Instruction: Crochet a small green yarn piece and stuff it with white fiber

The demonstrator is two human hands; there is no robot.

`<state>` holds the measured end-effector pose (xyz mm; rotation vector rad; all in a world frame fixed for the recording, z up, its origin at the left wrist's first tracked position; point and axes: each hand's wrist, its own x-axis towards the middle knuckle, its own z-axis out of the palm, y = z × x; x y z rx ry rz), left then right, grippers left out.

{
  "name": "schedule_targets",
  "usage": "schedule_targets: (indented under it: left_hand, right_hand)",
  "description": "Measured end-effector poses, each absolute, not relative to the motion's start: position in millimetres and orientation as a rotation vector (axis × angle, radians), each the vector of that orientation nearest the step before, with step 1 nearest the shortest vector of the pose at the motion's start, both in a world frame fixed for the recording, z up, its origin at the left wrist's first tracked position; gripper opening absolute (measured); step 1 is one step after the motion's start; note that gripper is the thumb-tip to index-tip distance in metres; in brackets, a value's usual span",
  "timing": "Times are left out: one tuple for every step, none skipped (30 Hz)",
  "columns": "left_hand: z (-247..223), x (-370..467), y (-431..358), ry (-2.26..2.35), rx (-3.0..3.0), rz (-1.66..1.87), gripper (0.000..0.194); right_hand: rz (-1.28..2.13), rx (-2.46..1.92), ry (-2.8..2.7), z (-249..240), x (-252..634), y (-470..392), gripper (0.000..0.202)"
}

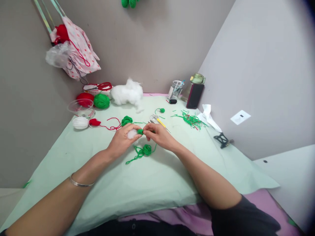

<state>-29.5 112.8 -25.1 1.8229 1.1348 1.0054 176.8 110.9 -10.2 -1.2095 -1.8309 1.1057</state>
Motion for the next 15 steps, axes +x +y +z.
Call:
schedule_targets:
  left_hand:
    - [-24.7,-29.5,113.1,1.141,1.812,1.002,0.024]
    - [-23.9,-29.6,113.3,1.163,1.792,1.009,0.027]
    - [-22.9,-29.7,113.4,1.2,1.765,1.027,0.029]
    - [-21.5,-29.9,113.3,1.245,1.734,1.051,0.03]
    - [-20.0,-29.8,112.9,1.288,1.704,1.071,0.03]
    - [-18.5,-29.4,112.1,1.318,1.678,1.08,0.03]
    - [-17.1,-28.8,111.1,1.331,1.659,1.073,0.031]
    - [-16.1,-27.8,110.0,1.326,1.646,1.053,0.032]
    - [-15.6,-26.7,109.0,1.312,1.633,1.025,0.033]
    - [-15.6,-25.5,108.3,1.296,1.618,0.999,0.034]
    - [-16.1,-24.6,108.0,1.281,1.599,0.976,0.035]
    - [-17.0,-24.0,108.2,1.27,1.578,0.961,0.035]
    - [-18.0,-23.9,108.8,1.261,1.557,0.949,0.036]
    - [-19.1,-24.3,109.7,1.253,1.537,0.94,0.036]
    - [-19.8,-25.0,110.7,1.249,1.521,0.932,0.036]
  right_hand:
    - [1.084,-1.236,-1.833,-12.7,176.1,111.2,0.016]
    - [1.063,-1.259,-1.822,-14.8,175.3,111.5,0.015]
    - [1.037,-1.283,-1.812,-16.6,174.4,111.8,0.015]
    - [1.011,-1.305,-1.796,-18.1,173.2,111.8,0.017]
    - [0.983,-1.325,-1.773,-19.3,171.6,111.6,0.02]
    - [0.954,-1.341,-1.745,-20.3,169.7,111.1,0.023]
    - [0.928,-1.35,-1.719,-21.2,167.5,110.3,0.025]
    - [0.91,-1.349,-1.701,-22.0,165.2,109.2,0.025]
    - [0.9,-1.337,-1.695,-22.6,162.9,107.8,0.023]
    - [0.901,-1.319,-1.699,-23.0,160.8,106.5,0.022]
    - [0.908,-1.296,-1.71,-23.3,159.2,105.3,0.022]
    - [0.916,-1.273,-1.725,-23.3,158.1,104.3,0.022]
    - [0.922,-1.254,-1.738,-23.2,157.6,103.7,0.022]
    - [0.925,-1.241,-1.748,-23.0,157.7,103.3,0.023]
    - [0.927,-1.233,-1.759,-22.7,158.3,103.2,0.024]
